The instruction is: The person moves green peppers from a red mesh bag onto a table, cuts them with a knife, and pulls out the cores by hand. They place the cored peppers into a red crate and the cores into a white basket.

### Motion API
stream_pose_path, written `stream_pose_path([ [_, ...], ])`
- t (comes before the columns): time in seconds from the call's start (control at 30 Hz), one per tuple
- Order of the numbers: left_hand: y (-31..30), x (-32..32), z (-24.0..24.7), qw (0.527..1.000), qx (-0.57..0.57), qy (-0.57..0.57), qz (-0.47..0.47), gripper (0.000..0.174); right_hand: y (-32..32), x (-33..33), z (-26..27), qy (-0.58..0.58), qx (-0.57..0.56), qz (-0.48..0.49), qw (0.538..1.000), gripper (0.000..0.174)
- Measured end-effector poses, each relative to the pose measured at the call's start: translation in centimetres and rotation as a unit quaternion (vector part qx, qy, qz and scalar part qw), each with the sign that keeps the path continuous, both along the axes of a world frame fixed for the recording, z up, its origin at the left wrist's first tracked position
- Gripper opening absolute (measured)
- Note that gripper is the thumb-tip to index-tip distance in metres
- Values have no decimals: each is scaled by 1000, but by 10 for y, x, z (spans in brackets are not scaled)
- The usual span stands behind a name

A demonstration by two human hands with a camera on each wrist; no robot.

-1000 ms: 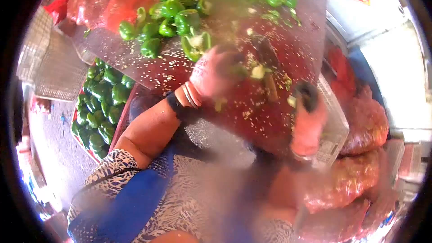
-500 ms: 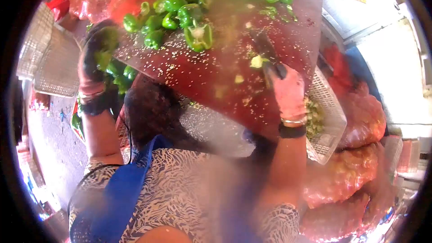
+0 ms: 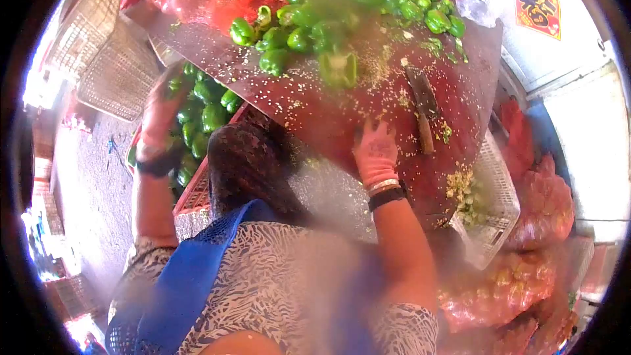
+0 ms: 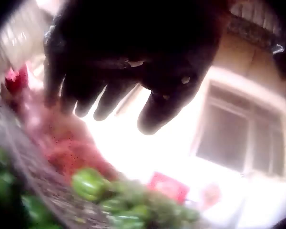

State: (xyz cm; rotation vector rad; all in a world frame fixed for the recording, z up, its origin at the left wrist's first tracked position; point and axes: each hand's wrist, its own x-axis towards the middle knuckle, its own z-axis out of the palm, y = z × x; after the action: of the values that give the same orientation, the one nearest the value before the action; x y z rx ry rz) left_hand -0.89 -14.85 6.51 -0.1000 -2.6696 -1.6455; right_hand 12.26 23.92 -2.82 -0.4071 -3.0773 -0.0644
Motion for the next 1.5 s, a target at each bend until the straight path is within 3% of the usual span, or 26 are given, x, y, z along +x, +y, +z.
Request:
stream_pose_path([
  [0.03, 41, -4, 9, 997, -3, 28, -78, 52, 4, -4, 2, -23, 9, 18, 1000, 44],
  [0.07, 73, -22, 0, 965, -169, 140, -143, 51, 11, -5, 5, -45, 18, 34, 998, 38],
  [0.13, 142, -33, -3, 918, -134, 209, -308, 50, 39, -1, 17, 28, 24, 33, 999, 30],
  [0.17, 167, -35, -3, 914, -138, 195, -329, 47, 58, 1, 27, 64, 30, 35, 997, 27],
  [0.23, 212, -32, 4, 940, -200, 95, -261, 39, 89, 26, 71, 104, 36, -49, 993, 32],
  [0.27, 231, -39, -4, 955, -196, 37, -220, 36, 152, 54, 46, 110, 54, -78, 989, 44],
  [0.3, 246, -51, -31, 983, -98, -43, -148, 36, 170, 72, 54, 78, 104, -121, 984, 52],
  [0.33, 250, -58, -67, 973, -119, 38, -194, 36, 186, 91, 63, 41, 153, -161, 974, 60],
  [0.37, 252, -50, -63, 983, -75, -9, -169, 35, 167, 100, 106, -35, 232, -215, 948, 64],
  [0.43, 260, -41, -63, 991, -20, -3, -131, 32, 183, 113, 111, 23, 152, -267, 951, 65],
  [0.47, 265, -39, -68, 991, -13, 47, -123, 30, 186, 110, 102, 162, 26, -233, 959, 57],
  [0.5, 268, -39, -69, 990, -21, 58, -126, 31, 158, 93, 108, 190, -107, -197, 956, 49],
  [0.6, 284, -37, -86, 993, 2, 72, -95, 44, 93, 42, 108, 242, -473, -72, 844, 33],
  [0.63, 291, -33, -94, 995, 42, 63, -59, 54, 62, 25, 113, 205, -596, -122, 767, 30],
  [0.67, 292, -21, -83, 990, 11, 120, -77, 55, 41, 7, 112, 201, -640, -75, 738, 27],
  [0.8, 286, 12, -58, 966, -66, 219, -122, 57, 26, -48, 47, 204, -563, -30, 800, 28],
  [0.87, 285, 23, -50, 985, -42, 126, -109, 63, 33, -60, 13, 237, -662, -11, 710, 31],
  [0.93, 280, 27, -58, 957, -129, 186, -183, 64, 32, -57, 16, 225, -768, -24, 599, 34],
  [1.07, 273, 38, -59, 944, -71, 203, -252, 57, 30, -48, 31, 105, -948, -160, 254, 36],
  [1.13, 275, 36, -76, 921, -41, 259, -290, 59, 28, -46, 31, 93, -952, -174, 232, 35],
  [1.17, 276, 35, -85, 907, -26, 286, -309, 60, 27, -45, 33, 92, -949, -173, 249, 35],
  [1.23, 279, 22, -102, 906, 34, 242, -345, 75, 26, -43, 36, 107, -915, -157, 355, 34],
  [1.33, 272, 3, -99, 896, 209, 127, -372, 80, 17, -37, 46, 158, -715, -73, 677, 33],
  [1.4, 270, -6, -100, 861, 274, 194, -382, 82, -11, -34, 70, 198, -449, 33, 871, 33],
  [1.47, 262, -8, -89, 833, 300, 210, -415, 85, -31, -34, 79, 226, -220, 125, 941, 34],
  [1.5, 259, -7, -82, 824, 314, 192, -430, 84, -34, -34, 83, 185, -286, 86, 936, 34],
])
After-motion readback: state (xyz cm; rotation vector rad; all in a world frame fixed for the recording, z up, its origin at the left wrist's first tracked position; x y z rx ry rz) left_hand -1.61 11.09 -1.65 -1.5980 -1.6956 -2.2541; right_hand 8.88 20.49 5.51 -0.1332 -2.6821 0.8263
